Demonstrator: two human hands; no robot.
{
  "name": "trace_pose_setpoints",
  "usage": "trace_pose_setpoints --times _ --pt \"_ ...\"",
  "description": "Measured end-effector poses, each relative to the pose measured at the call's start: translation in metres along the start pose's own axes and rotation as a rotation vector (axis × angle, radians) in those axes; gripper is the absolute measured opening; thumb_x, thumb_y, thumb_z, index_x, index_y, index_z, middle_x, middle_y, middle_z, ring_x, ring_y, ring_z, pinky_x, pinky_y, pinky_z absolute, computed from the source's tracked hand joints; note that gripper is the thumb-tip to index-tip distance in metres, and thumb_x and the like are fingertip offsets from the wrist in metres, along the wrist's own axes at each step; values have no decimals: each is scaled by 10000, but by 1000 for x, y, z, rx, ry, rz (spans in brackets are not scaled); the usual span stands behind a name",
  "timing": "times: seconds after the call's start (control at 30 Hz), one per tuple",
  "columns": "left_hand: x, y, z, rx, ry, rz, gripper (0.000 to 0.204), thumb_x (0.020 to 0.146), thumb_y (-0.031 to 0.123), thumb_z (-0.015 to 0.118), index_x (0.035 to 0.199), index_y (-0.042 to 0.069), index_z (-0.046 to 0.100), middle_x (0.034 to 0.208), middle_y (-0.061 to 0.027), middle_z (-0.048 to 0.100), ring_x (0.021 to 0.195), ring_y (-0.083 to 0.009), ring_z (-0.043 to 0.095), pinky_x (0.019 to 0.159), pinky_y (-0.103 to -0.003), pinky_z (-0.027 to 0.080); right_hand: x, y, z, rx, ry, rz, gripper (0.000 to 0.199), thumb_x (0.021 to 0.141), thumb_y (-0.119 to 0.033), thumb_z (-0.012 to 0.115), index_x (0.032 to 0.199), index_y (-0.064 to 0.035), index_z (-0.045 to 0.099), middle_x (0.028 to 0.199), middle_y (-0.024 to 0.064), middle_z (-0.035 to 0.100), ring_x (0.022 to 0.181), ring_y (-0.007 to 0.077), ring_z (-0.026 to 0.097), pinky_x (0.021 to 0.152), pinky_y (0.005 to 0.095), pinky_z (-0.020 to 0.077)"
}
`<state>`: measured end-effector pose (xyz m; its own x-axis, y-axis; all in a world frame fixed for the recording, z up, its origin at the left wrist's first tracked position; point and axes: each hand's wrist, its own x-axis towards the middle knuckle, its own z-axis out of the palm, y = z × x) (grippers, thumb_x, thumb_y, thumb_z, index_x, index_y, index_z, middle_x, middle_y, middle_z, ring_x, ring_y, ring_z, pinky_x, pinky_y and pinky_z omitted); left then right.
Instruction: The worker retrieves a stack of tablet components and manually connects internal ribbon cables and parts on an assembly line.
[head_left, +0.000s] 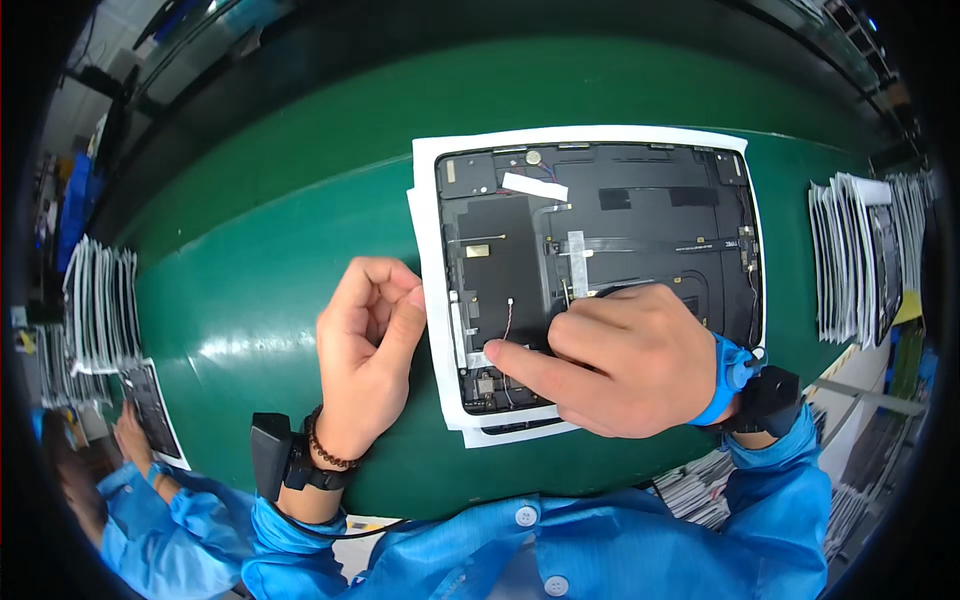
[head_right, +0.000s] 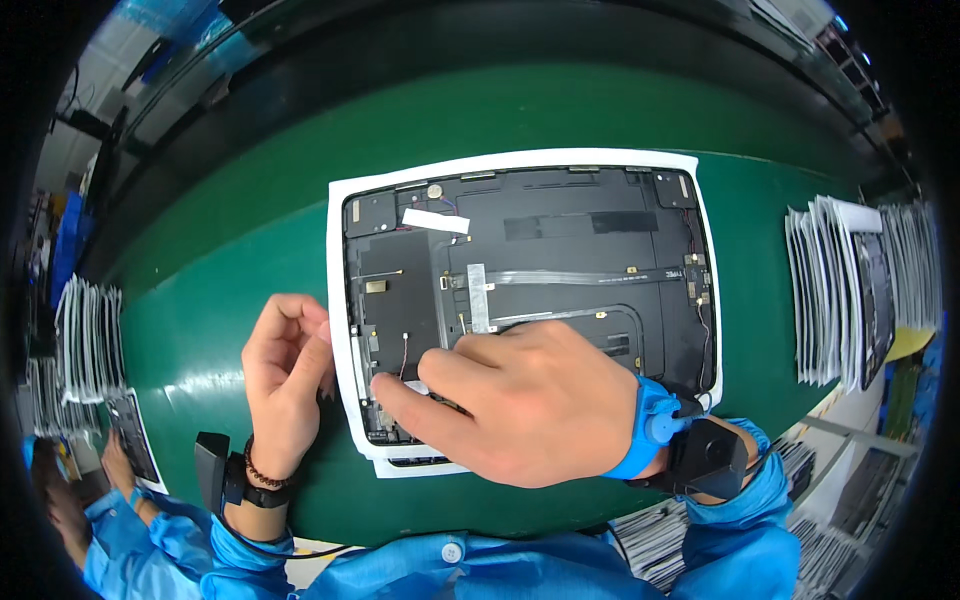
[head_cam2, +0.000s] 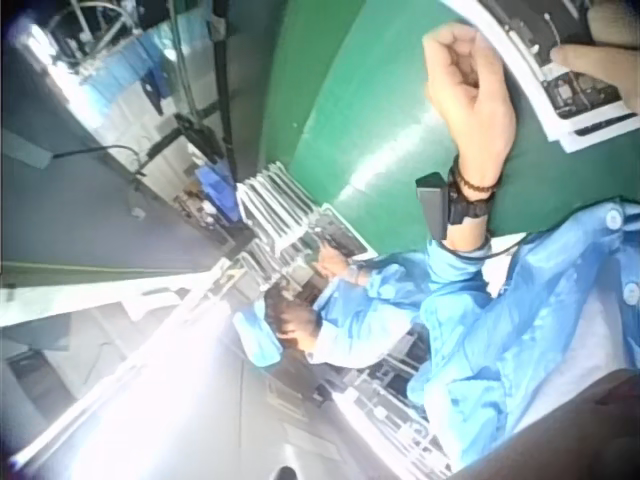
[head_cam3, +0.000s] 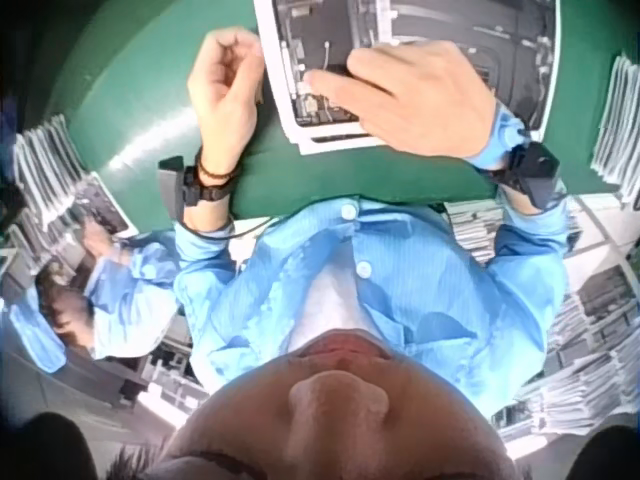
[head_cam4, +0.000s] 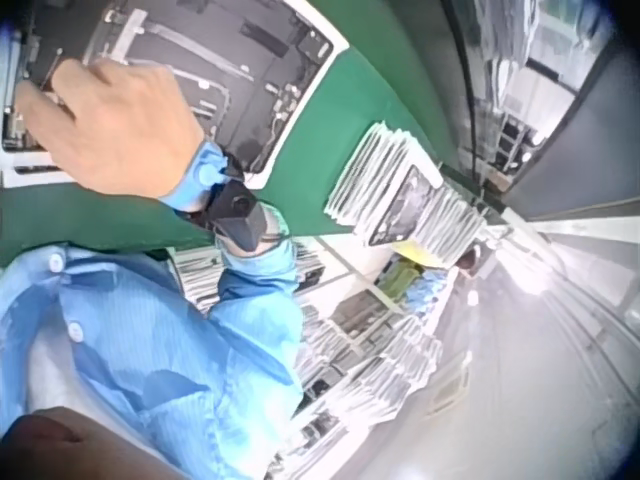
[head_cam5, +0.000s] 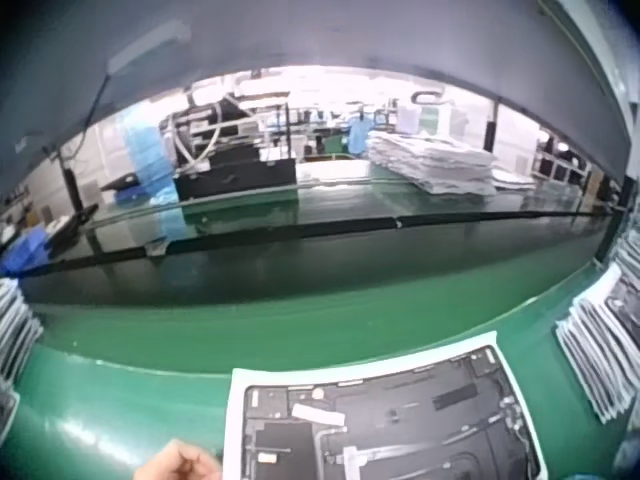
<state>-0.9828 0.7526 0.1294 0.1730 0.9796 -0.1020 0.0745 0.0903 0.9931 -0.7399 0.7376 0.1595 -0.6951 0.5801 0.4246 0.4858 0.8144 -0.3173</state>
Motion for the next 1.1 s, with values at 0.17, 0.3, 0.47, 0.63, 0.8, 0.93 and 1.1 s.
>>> trace_pose_setpoints --times 0.17,0.3,0.47,0.63,0.8,0.93,1.1 --pt "17 16 -4 58 -72 -38 179 1053 145 557 940 10 591 760 46 578 655 7 440 559 -183 336 -4 1 -3 61 92 45 445 693 -113 718 1123 -3 685 759 34 459 579 146 551 436 306 460" --pt "29 24 11 89 -15 -80 200 1027 156 622 887 20 578 678 68 516 601 4 375 512 -213 302 0 2 -2 82 137 67 427 647 -83 701 1064 8 688 740 39 455 554 161 548 419 323 450" --pt "45 16 9 160 -37 -35 235 1002 128 653 815 26 553 617 81 460 588 -7 351 508 -234 283 2 2 -3 69 111 77 413 629 -73 696 1033 16 691 711 38 445 525 165 538 404 328 438" --pt "40 34 10 330 -10 187 234 995 102 644 804 20 536 596 62 446 581 -12 380 513 -229 311 1 1 -1 80 234 9 395 589 -45 696 978 25 711 674 30 421 501 157 502 385 314 405" --pt "38 44 13 56 -122 224 131 980 0 623 968 20 494 799 -13 597 684 -28 530 576 -204 427 -3 -2 -6 68 297 -7 389 561 -5 690 947 37 719 645 28 403 474 156 472 373 306 372" --pt "38 42 16 -315 -224 144 400 941 -82 617 1229 50 374 1159 -171 691 978 -155 696 831 -270 573 -1 -6 -10 133 307 31 321 625 32 712 945 32 729 632 36 439 470 165 476 393 307 371" --pt "35 29 7 -435 -115 25 682 908 -114 633 1449 26 242 1192 -214 682 1014 -212 710 890 -335 590 -1 -8 -51 202 358 122 255 805 -146 754 992 27 754 650 66 585 499 190 515 455 316 388"
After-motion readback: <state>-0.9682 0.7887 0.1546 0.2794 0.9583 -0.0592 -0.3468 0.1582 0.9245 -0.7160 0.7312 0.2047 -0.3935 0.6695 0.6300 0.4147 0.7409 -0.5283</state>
